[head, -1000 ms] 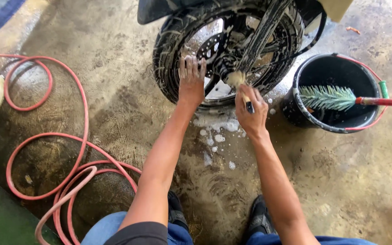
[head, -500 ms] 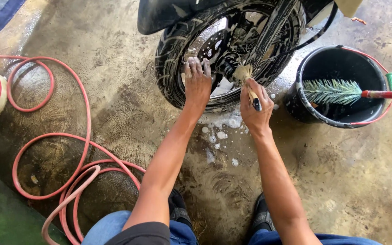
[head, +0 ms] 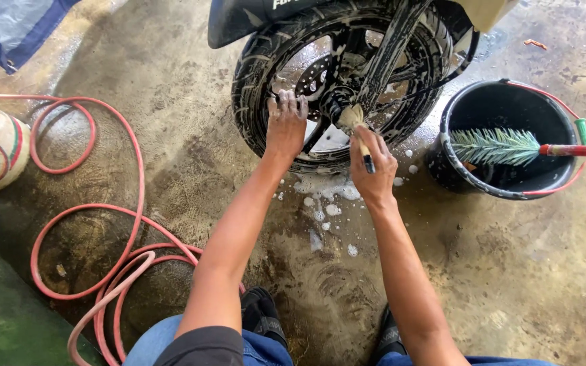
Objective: The person scrubs the front wheel of a motorcycle with a small brush and soapy water. They clean the tire tread, the spokes, and the brake disc area while holding the wheel steady with their other hand.
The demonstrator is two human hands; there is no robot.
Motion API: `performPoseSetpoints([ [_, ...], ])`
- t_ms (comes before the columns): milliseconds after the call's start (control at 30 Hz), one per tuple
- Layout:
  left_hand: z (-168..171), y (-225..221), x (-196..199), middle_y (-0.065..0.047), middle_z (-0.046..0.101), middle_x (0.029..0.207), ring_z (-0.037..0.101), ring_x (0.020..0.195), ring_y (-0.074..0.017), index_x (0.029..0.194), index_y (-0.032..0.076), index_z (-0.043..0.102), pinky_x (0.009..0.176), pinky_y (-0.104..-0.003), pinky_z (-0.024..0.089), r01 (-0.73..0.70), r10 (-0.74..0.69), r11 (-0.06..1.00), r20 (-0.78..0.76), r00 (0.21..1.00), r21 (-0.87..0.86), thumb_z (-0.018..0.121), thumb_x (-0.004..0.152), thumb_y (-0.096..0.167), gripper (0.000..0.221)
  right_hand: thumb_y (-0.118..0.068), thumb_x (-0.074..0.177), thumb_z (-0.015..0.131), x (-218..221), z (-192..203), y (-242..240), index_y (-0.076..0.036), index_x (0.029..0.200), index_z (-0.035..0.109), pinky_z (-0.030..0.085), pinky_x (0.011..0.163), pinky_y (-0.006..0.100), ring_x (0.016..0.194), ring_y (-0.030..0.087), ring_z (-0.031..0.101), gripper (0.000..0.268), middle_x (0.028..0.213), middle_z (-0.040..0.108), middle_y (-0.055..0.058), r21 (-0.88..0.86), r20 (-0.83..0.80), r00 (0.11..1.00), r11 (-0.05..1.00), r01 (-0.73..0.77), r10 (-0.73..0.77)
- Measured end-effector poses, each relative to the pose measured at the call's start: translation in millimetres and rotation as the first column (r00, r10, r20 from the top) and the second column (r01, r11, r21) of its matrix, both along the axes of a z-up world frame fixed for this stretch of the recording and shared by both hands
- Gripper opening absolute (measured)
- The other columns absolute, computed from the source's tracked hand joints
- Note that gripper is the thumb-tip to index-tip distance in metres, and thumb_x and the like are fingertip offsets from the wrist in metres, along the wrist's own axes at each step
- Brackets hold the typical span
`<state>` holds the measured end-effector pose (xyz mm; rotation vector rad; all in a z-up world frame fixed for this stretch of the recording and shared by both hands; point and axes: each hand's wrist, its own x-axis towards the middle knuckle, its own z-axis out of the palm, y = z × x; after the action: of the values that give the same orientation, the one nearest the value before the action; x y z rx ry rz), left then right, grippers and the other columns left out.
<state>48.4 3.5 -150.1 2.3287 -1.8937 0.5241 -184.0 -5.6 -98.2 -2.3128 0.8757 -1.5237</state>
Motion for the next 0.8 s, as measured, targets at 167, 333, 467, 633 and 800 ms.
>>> performPoseSetpoints([
  [167, 65, 30, 21, -0.031, 0.025, 0.170, 0.021, 0.158, -0.0465, 0.166, 0.001, 0.038, 0.130, -0.056, 0.025, 0.036, -0.050, 0.998, 0.294, 0.954, 0.053, 0.060, 0.095, -0.015, 0.076, -0.011, 0.103, 0.065, -1, 12, 1, -0.013, 0.119, 0.067, 0.057, 0.051, 0.040, 0.075, 0.032, 0.072, 0.017, 0.107, 0.074, 0.018, 0.054, 0.023, 0.995, 0.993, -0.101, 0.100],
  [333, 60, 39, 73, -0.021, -0.001, 0.182, -0.001, 0.168, -0.0400, 0.174, 0.014, 0.032, 0.135, -0.062, -0.002, 0.049, 0.037, 0.994, 0.698, 0.715, -0.102, 0.053, 0.100, 0.012, 0.077, -0.012, 0.106, 0.064, -2, 6, -7, 0.001, 0.123, 0.067, 0.050, 0.033, 0.027, 0.055, 0.019, 0.065, 0.022, 0.092, 0.074, 0.026, -0.017, -0.041, 0.999, 0.999, 0.033, -0.034],
  [467, 37, 61, 82, -0.012, -0.007, 0.182, -0.009, 0.164, -0.0406, 0.176, 0.021, 0.015, 0.136, -0.057, -0.007, -0.009, 0.035, 0.999, 0.663, 0.748, -0.042, 0.035, 0.113, 0.055, 0.075, -0.007, 0.101, 0.067, 2, 12, 2, -0.003, 0.123, 0.068, 0.061, 0.048, 0.032, 0.072, 0.026, 0.073, 0.022, 0.107, 0.076, 0.024, 0.102, -0.060, 0.998, 0.994, -0.026, 0.033],
  [633, -7, 57, 90, -0.012, -0.005, 0.183, -0.008, 0.164, -0.0432, 0.178, 0.016, 0.017, 0.135, -0.057, -0.002, 0.014, 0.026, 0.997, 0.496, 0.868, -0.077, 0.047, 0.107, 0.063, 0.090, -0.005, 0.102, 0.063, 7, 9, 11, -0.002, 0.127, 0.063, 0.063, 0.061, 0.036, 0.080, 0.027, 0.072, 0.026, 0.114, 0.073, 0.022, 0.108, -0.064, 0.992, 0.989, -0.104, 0.111],
  [800, -8, 47, 88, -0.012, -0.016, 0.179, -0.014, 0.160, -0.0460, 0.176, 0.016, 0.000, 0.132, -0.060, -0.006, -0.020, -0.003, 0.998, 0.376, 0.926, 0.058, 0.042, 0.102, 0.061, 0.096, -0.005, 0.105, 0.061, 13, -11, 2, -0.002, 0.122, 0.063, 0.054, 0.036, 0.030, 0.061, 0.023, 0.067, 0.018, 0.106, 0.073, 0.025, 0.024, -0.051, 0.998, 0.999, -0.040, 0.041],
])
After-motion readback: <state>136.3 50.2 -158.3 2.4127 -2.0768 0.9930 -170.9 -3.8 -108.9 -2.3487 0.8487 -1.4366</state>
